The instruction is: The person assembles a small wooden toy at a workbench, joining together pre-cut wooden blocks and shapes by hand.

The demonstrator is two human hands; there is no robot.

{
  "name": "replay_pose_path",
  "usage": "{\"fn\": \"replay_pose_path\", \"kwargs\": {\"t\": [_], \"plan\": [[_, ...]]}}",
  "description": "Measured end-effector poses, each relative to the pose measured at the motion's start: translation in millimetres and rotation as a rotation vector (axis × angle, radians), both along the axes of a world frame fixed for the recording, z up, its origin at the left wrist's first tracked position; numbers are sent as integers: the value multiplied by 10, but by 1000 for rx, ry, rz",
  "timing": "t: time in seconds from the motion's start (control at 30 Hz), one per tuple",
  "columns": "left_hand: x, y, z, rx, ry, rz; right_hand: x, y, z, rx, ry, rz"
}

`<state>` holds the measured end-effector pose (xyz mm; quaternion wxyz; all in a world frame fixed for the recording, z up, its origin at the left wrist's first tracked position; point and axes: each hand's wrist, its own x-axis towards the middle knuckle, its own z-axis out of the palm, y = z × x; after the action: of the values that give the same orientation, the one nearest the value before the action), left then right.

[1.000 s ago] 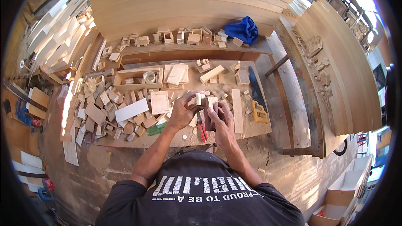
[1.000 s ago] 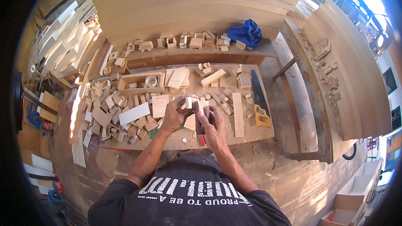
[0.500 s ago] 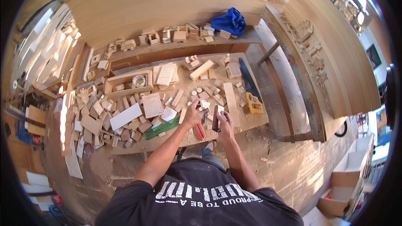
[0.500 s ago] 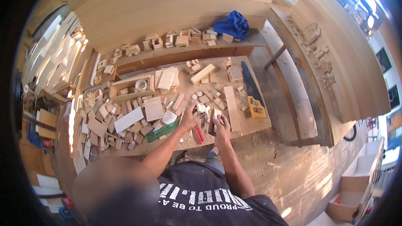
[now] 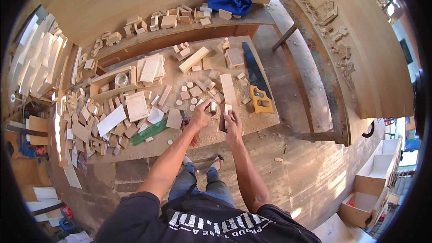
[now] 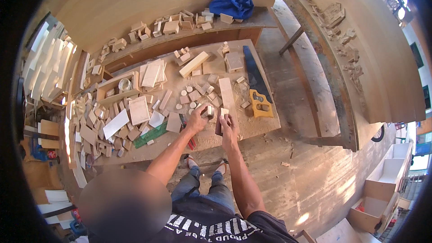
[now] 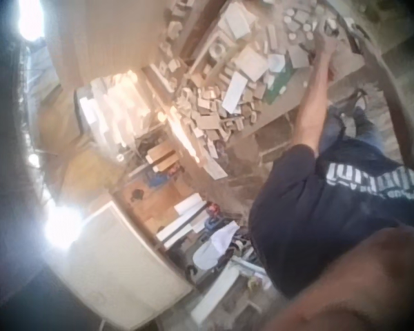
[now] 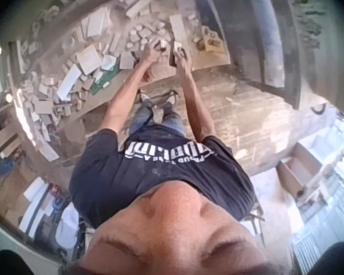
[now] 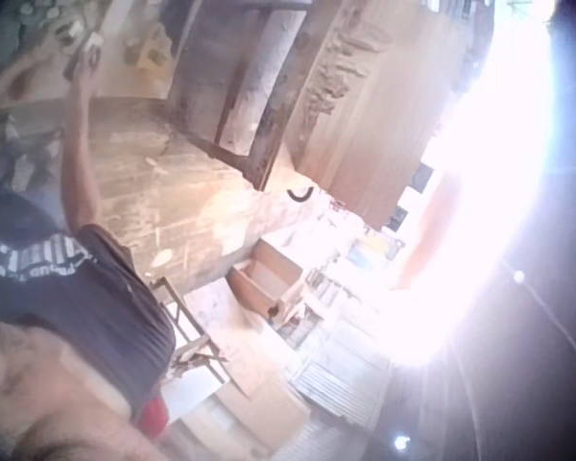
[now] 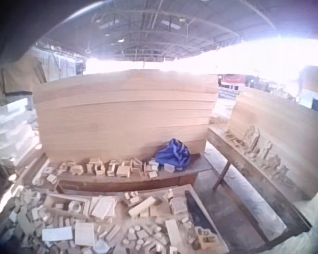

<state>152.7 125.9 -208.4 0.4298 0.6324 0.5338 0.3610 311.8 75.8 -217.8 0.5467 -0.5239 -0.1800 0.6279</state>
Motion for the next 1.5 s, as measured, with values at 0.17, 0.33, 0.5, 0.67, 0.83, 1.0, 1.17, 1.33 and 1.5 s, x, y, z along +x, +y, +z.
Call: {"fn": "replay_pose_path", "kwargs": {"t": [0.17, 0.33, 0.5, 0.67, 0.83, 1.0, 1.17, 1.33, 1.5], "plan": [[19, -39, -51, -18, -38, 47, -77, 94, 26, -34, 14, 11], [46, -65, 29, -59, 12, 60, -84, 114, -82, 44, 25, 100], [-19, -108, 159, -185, -261, 59, -145, 156, -49, 92, -6, 93], [1, -104, 244, -454, -488, 155, -154, 188, -157, 124, -2, 106], [29, -57, 16, -351, -451, 180, -195, 126, -25, 104, -61, 65], [62, -58, 9, -262, -351, 196, -217, 99, 3, 92, -66, 22], [71, -80, 85, -296, -317, 185, -233, 42, 39, 113, -207, 40], [95, -106, 69, -306, -420, 202, -234, 64, 91, 173, -153, 51], [116, -127, 157, -326, -435, 198, -247, 29, 82, 160, -282, 40]]}}
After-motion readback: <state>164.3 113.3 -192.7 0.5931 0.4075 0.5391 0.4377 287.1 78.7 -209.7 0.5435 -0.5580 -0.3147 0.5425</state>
